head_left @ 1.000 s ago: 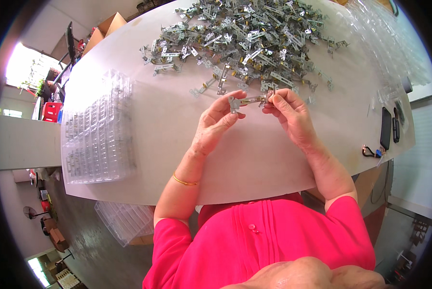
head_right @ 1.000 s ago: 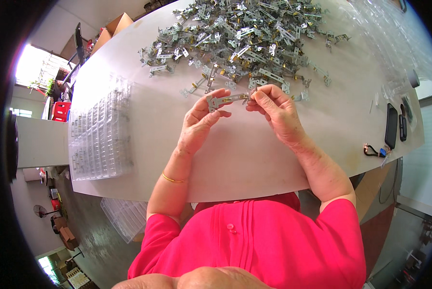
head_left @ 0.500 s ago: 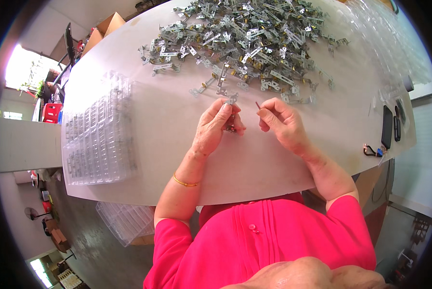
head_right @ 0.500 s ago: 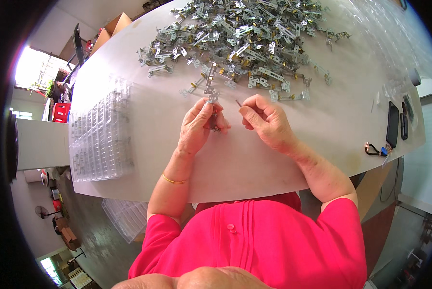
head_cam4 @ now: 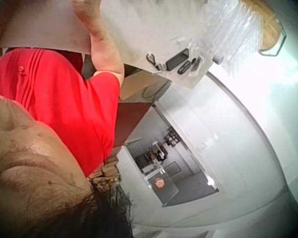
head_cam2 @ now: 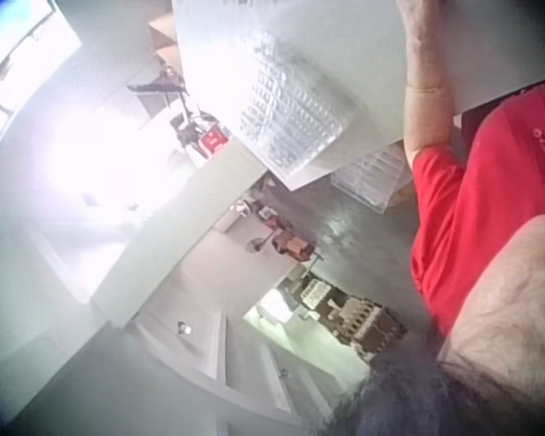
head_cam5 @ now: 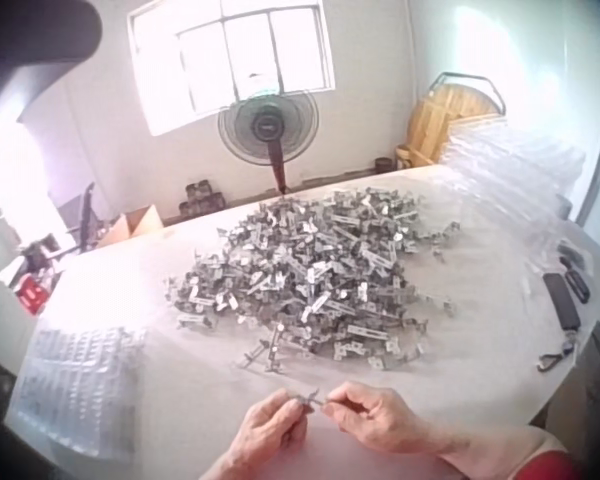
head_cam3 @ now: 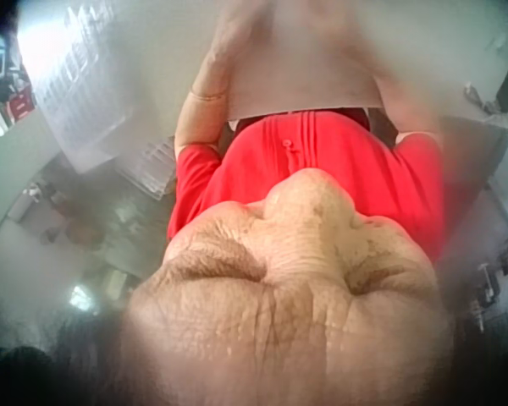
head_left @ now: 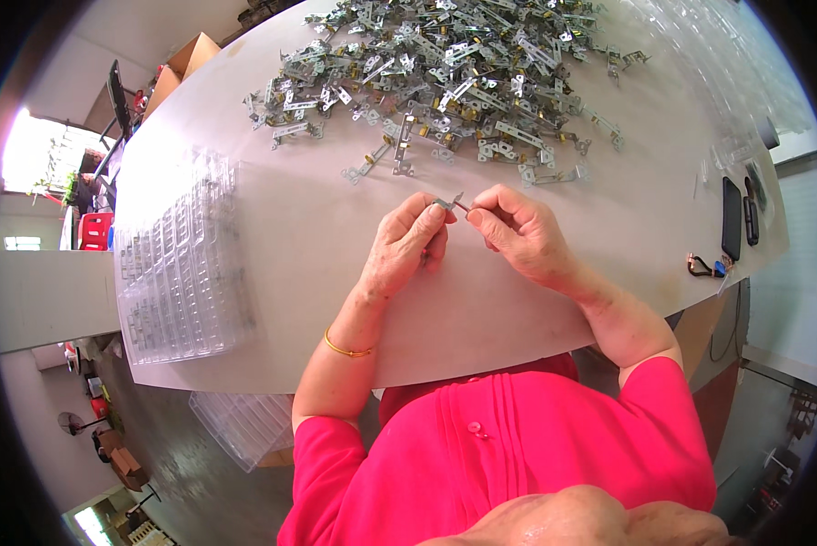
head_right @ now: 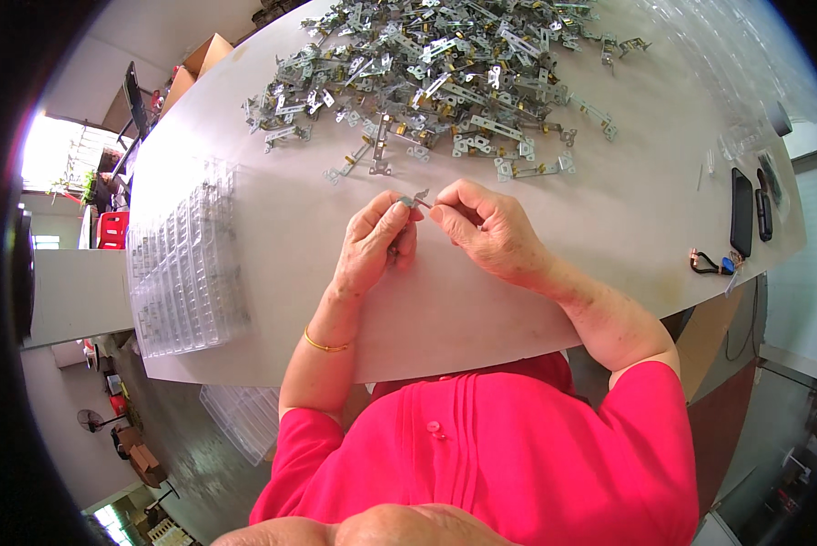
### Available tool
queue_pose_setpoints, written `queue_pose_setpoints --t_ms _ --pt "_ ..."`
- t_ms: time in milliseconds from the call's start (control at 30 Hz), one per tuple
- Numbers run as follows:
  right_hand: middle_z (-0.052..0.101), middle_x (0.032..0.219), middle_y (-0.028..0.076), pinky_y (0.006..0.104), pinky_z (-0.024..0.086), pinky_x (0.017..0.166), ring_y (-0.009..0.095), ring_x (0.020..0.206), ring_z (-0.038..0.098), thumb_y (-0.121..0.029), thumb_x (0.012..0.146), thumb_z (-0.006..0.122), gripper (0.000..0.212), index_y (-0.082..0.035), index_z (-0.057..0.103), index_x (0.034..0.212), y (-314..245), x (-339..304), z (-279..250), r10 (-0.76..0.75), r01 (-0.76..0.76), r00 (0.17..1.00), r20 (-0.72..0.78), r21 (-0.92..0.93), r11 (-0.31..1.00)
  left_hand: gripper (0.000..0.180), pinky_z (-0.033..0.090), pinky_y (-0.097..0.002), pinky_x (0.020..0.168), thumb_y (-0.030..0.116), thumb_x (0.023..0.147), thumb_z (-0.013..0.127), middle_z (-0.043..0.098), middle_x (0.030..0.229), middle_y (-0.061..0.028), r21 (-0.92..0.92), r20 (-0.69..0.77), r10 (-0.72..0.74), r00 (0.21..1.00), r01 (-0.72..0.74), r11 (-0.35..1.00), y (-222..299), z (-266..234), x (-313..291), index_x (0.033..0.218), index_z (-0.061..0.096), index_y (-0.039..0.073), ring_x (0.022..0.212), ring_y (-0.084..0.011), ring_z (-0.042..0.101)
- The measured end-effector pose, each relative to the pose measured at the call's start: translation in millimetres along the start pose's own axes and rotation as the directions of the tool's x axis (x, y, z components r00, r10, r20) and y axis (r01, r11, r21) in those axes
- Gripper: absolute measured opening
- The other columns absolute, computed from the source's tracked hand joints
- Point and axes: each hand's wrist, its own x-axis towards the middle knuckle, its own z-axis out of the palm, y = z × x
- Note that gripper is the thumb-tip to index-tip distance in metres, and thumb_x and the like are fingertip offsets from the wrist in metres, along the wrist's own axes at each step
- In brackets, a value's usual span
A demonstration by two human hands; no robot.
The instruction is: The person assembles metal brackets by attaching small metal pieces to each bracket by hand and placing the assembled brackets into a plastic tray.
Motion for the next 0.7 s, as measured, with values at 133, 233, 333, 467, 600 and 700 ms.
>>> queue_pose_setpoints --t_ms 133,233,333,467,600,700 --pt "0.050 0.070 -0.006 0.0208 0.039 0.056 0.002 0.062 0.045 -0.009 0.099 0.062 0.005 -0.004 0.060 0.100 2.3 -0.9 -0.6 -0.039 0.038 0.999 -0.006 -0.098 0.995 0.032 0.030 -0.0216 0.046 0.032 0.107 0.049 0.052 0.061 0.0005 0.095 -0.057 0.078 0.995 -0.073 0.993 -1.3 1.3 0.5 0.099 0.061 0.003 0.049 -0.0063 0.045" --pt "0.048 0.069 -0.005 0.0213 0.039 0.057 0.003 0.063 0.044 -0.008 0.100 0.062 0.012 -0.004 0.057 0.110 1.7 -1.2 1.6 -0.093 0.088 0.995 -0.039 -0.123 0.989 0.031 0.032 -0.0218 0.047 0.030 0.107 0.050 0.052 0.062 0.0013 0.146 -0.081 0.121 0.989 -0.108 0.983 -1.8 1.5 0.0 0.099 0.061 0.003 0.051 -0.0057 0.043" --pt "0.048 0.070 -0.003 0.0216 0.041 0.059 0.004 0.064 0.046 -0.008 0.100 0.061 0.021 -0.005 0.053 0.119 -0.5 -1.1 2.2 -0.097 0.096 0.995 -0.009 -0.105 0.990 0.027 0.034 -0.0224 0.048 0.026 0.106 0.052 0.052 0.063 0.0021 0.161 -0.097 0.124 0.988 -0.107 0.981 -2.0 0.7 -0.3 0.099 0.061 0.002 0.053 -0.0055 0.042" --pt "0.054 0.074 -0.002 0.0220 0.044 0.062 0.005 0.067 0.049 -0.009 0.100 0.061 0.024 -0.005 0.052 0.122 -0.2 -1.1 2.3 -0.099 0.101 0.995 0.031 -0.063 0.993 0.018 0.038 -0.0240 0.051 0.017 0.103 0.057 0.052 0.065 0.0025 0.421 -0.030 0.248 0.968 -0.213 0.882 -5.7 4.4 0.7 0.095 0.060 0.001 0.056 -0.0059 0.044" --pt "0.058 0.077 -0.001 0.0233 0.045 0.062 0.005 0.069 0.052 -0.010 0.099 0.062 0.018 -0.004 0.058 0.116 -3.2 -1.0 1.3 -0.043 0.045 0.998 0.036 -0.059 0.997 0.014 0.048 -0.0364 0.059 0.015 0.098 0.062 0.057 0.071 -0.0136 0.478 -0.018 0.268 0.963 -0.227 0.848 -5.9 8.0 0.5 0.100 0.060 0.001 0.061 -0.0262 0.057" --pt "0.058 0.079 -0.002 0.0239 0.045 0.062 0.006 0.070 0.053 -0.008 0.097 0.065 0.010 -0.004 0.064 0.105 2.9 -0.6 -1.6 -0.122 0.128 0.992 0.043 -0.212 0.969 0.013 0.041 -0.0273 0.054 0.014 0.099 0.061 0.052 0.064 -0.0018 0.527 0.000 0.377 0.926 -0.320 0.787 -10.0 8.6 1.9 0.095 0.060 0.001 0.058 -0.0092 0.046"
